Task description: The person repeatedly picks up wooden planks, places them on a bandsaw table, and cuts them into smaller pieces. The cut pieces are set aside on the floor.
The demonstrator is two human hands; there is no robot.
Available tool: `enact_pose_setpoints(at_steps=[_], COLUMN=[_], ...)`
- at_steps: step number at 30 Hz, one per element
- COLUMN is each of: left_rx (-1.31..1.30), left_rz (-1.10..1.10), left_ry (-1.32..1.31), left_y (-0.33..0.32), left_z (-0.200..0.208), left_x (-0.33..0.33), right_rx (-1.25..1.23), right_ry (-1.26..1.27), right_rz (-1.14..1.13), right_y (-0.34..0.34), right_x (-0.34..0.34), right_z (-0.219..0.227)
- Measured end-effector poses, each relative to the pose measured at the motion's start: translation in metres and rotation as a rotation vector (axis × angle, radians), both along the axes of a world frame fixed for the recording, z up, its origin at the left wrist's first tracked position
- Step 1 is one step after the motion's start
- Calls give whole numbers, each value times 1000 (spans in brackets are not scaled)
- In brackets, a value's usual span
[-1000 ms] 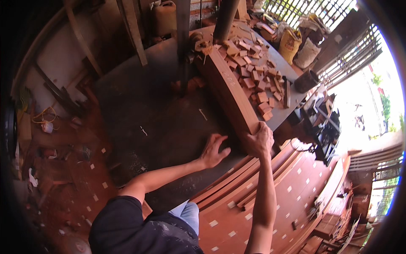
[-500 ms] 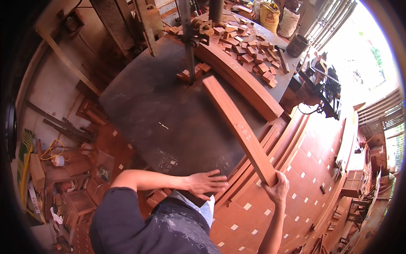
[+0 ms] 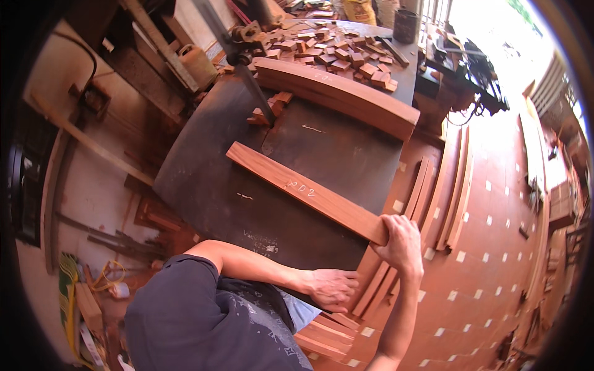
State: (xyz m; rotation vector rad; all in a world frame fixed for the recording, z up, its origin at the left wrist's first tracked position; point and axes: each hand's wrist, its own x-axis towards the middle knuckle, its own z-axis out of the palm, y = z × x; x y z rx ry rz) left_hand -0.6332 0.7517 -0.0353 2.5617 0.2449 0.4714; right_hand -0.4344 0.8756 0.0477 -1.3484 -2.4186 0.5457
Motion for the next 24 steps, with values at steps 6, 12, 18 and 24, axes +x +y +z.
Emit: enact_pose_setpoints(at_steps=[6,12,18,24], left_rx=[35,102,94,184], left_rz=[12,-28,-67,433], left_ry=[-12,45,-432,-388], left_y=[0,4,-8,19], left_z=[-11,-7,-15,11], left_x=[4,3,-62,-284], right_rx=[158,206,210,287], right_ry=[49,-22,-83,-60], right_rz=[-216,-334,-312,-351], right_y=[-40,-69,-65,-55], right_x=[-18,-47,-121,-188], right_z=[10,23,28,-9])
